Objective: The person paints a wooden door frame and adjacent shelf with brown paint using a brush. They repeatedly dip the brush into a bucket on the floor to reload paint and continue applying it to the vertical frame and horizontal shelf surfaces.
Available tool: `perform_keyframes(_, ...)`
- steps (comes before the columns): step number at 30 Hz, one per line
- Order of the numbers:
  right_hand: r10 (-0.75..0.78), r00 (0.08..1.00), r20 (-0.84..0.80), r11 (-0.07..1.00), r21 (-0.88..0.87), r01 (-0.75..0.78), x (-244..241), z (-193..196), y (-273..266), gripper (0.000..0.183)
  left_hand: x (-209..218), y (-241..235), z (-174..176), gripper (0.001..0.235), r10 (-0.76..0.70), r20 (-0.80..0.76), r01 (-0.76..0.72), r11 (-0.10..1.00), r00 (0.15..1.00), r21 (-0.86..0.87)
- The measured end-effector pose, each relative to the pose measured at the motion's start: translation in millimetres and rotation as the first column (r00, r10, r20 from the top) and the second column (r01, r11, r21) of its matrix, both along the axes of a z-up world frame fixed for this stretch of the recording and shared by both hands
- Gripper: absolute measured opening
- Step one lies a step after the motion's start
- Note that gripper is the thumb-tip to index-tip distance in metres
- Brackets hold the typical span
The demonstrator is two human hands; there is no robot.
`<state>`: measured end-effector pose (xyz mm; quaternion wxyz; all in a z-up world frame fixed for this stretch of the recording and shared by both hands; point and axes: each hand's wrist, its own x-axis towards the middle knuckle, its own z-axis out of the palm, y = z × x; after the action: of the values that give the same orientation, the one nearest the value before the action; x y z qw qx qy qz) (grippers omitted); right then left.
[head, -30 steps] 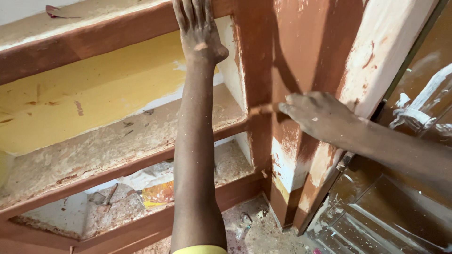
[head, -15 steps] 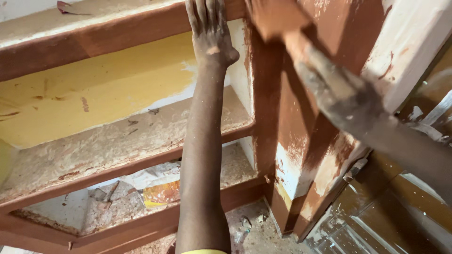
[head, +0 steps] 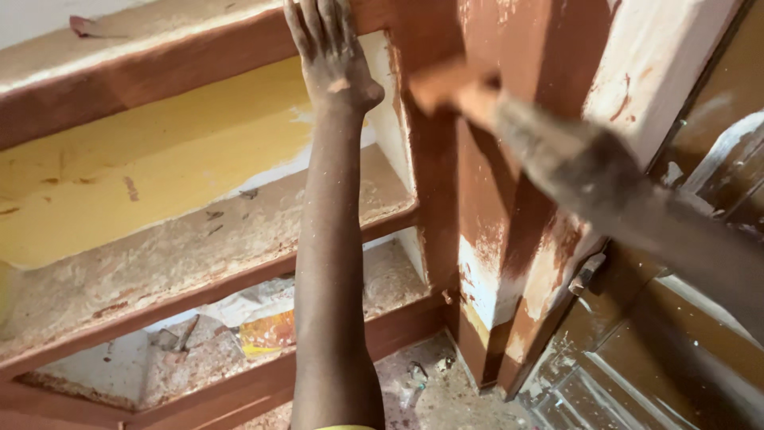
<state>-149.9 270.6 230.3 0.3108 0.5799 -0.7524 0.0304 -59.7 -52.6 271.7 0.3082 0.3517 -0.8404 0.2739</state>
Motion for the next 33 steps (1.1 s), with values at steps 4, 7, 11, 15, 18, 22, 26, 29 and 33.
perform_keyframes(4,0.262,0.882,-0.393,0.777,-0.456,-0.434,-5.1,27.6,-8.4,0.022,2.2,3.9,-0.8,0.113,0.008,-0.038,-0.010,0.998,0.999,-0.063)
perform_keyframes(7,0.252,0.946,-0.204,0.871,-0.379,-0.313,-2.3,24.6,-12.5,0.024,1.3,7.6,3.4,0.118,-0.033,-0.072,0.030,0.999,0.997,-0.042)
perform_keyframes(11,0.133,0.943,0.305,0.991,-0.054,-0.122,15.2,-22.6,-27.9,0.026,7.0,10.6,7.3,0.121,0.001,-0.032,-0.001,1.000,0.999,0.000)
perform_keyframes(15,0.269,0.881,0.389,0.951,0.039,-0.308,17.9,-52.1,-19.7,0.028,3.5,16.5,12.8,0.124,0.029,-0.001,-0.029,0.999,1.000,0.041)
perform_keyframes(18,0.218,0.891,0.398,0.973,-0.014,-0.232,12.1,-39.7,-15.0,0.032,4.4,15.1,12.2,0.125,0.058,0.014,-0.059,0.998,0.998,0.018)
perform_keyframes(22,0.033,0.988,0.148,0.997,-0.080,-0.021,1.9,4.8,-9.1,0.046,3.9,11.9,9.1,0.125,0.046,0.014,-0.047,0.999,0.999,0.024)
perform_keyframes(26,0.307,0.905,-0.295,0.796,-0.441,-0.415,2.9,28.8,-10.6,0.025,3.3,9.5,9.1,0.123,0.060,0.021,-0.059,0.998,0.998,-0.019)
perform_keyframes(29,0.432,0.890,-0.147,0.783,-0.428,-0.451,12.7,22.9,-14.1,0.032,2.0,7.9,15.1,0.122,0.040,0.034,-0.042,0.998,0.999,0.049)
perform_keyframes(33,0.014,0.944,0.330,0.989,0.135,-0.062,29.0,-4.1,-18.1,0.031,5.7,10.7,9.3,0.124,0.029,0.025,-0.030,0.997,0.999,0.064)
